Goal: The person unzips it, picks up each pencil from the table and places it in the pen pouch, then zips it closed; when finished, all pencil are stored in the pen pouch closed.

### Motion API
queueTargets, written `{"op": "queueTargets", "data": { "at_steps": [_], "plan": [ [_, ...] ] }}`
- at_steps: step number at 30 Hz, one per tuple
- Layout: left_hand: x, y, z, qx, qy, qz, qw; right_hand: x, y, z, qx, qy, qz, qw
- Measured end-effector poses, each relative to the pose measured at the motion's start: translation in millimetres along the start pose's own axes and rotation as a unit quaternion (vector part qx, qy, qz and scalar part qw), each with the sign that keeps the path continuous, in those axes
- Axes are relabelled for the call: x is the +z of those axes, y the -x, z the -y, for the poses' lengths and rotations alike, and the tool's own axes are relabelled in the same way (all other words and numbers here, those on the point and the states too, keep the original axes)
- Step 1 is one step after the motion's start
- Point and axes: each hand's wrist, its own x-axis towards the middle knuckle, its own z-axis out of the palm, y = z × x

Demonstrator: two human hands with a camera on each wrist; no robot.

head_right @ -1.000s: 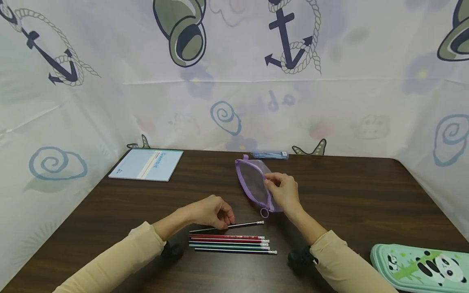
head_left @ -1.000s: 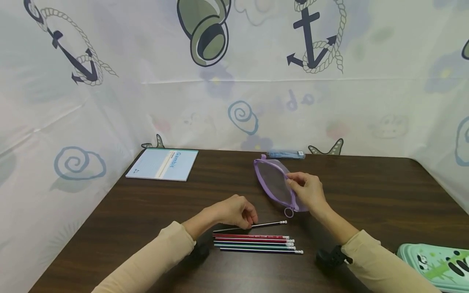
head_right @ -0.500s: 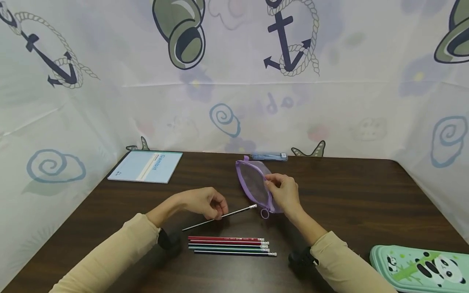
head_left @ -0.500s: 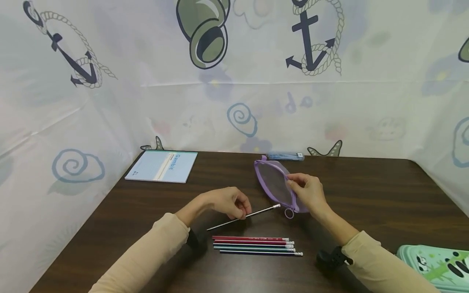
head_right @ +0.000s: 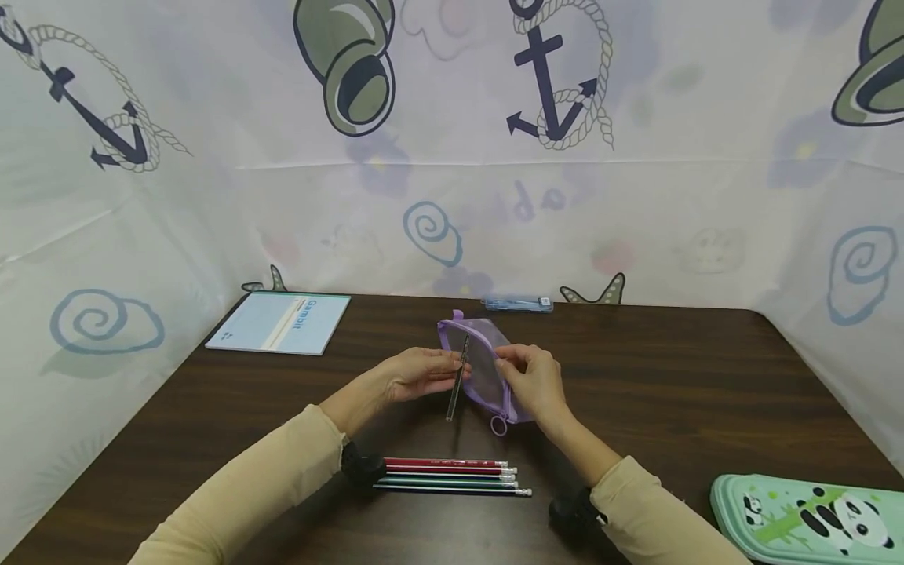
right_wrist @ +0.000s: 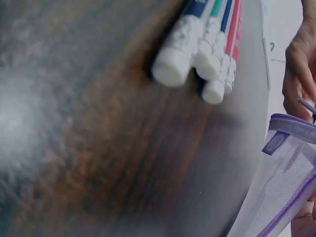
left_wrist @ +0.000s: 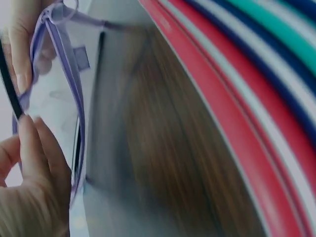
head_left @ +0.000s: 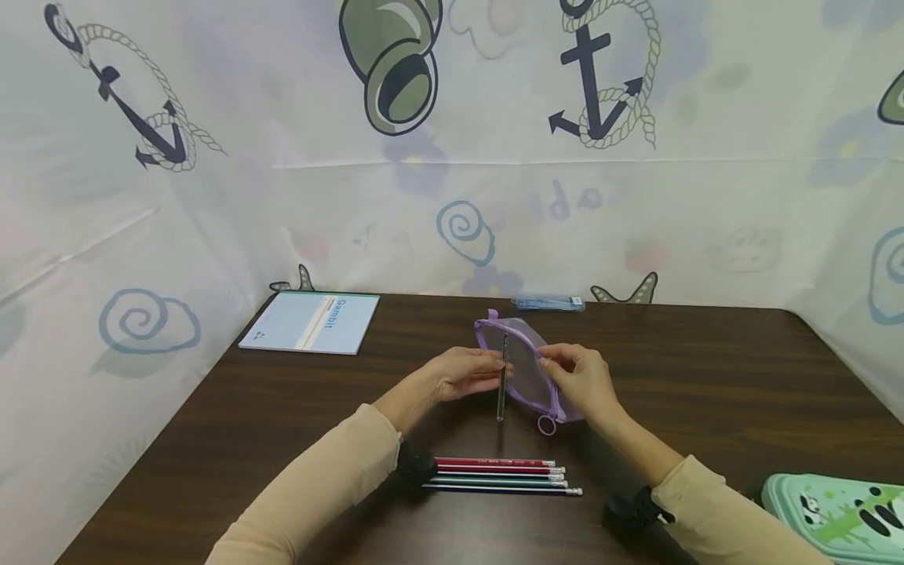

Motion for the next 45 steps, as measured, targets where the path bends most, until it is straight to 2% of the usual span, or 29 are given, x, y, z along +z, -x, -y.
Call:
{"op": "queueTargets", "data": {
  "at_steps": [4,11,16,25,31,37,40,43,45],
  "plan": [
    [12.0,-4.3,2.1,0.013,0.037,-0.032,0.9987,3.0,2.6,1.5,-0.005,-0.003,0.003,1.0000],
    [30.0,-8.9,10.6,0.054,0.053,-0.076,0.9942,5.9,4.8,1.9,-0.018,-0.003,0.014,0.9997],
    [39.5,-11.2,13.9,0.063,0.059,-0.108,0.9904,6.5,5.3,0.4,-0.034,0.011,0.015,0.9993],
    [46.0,-17.0,19.3,0.077,0.053,-0.132,0.9868,7.5,5.0,-1.4,-0.066,0.040,0.012,0.9969],
    [50.5,-19.0,26.7,0.076,0.048,-0.141,0.9859,8.1,4.3,1.5,-0.050,0.032,0.017,0.9981],
    [52.5,-21.5,28.3,0.083,0.034,-0.136,0.9867,7.7,4.8,1.3,-0.042,0.031,0.015,0.9985],
    [48.5,-16.9,23.7,0.088,0.021,-0.117,0.9891,6.9,1.9,0.6,-0.047,0.035,0.007,0.9982],
    [37.9,-4.6,18.4,0.086,-0.014,-0.066,0.9940,3.4,-2.0,-1.5,-0.049,0.041,-0.008,0.9979],
    [27.2,6.4,17.5,0.072,-0.068,-0.012,0.9950,0.8,-3.9,-4.4,-0.043,0.038,-0.018,0.9982]
  ]
}}
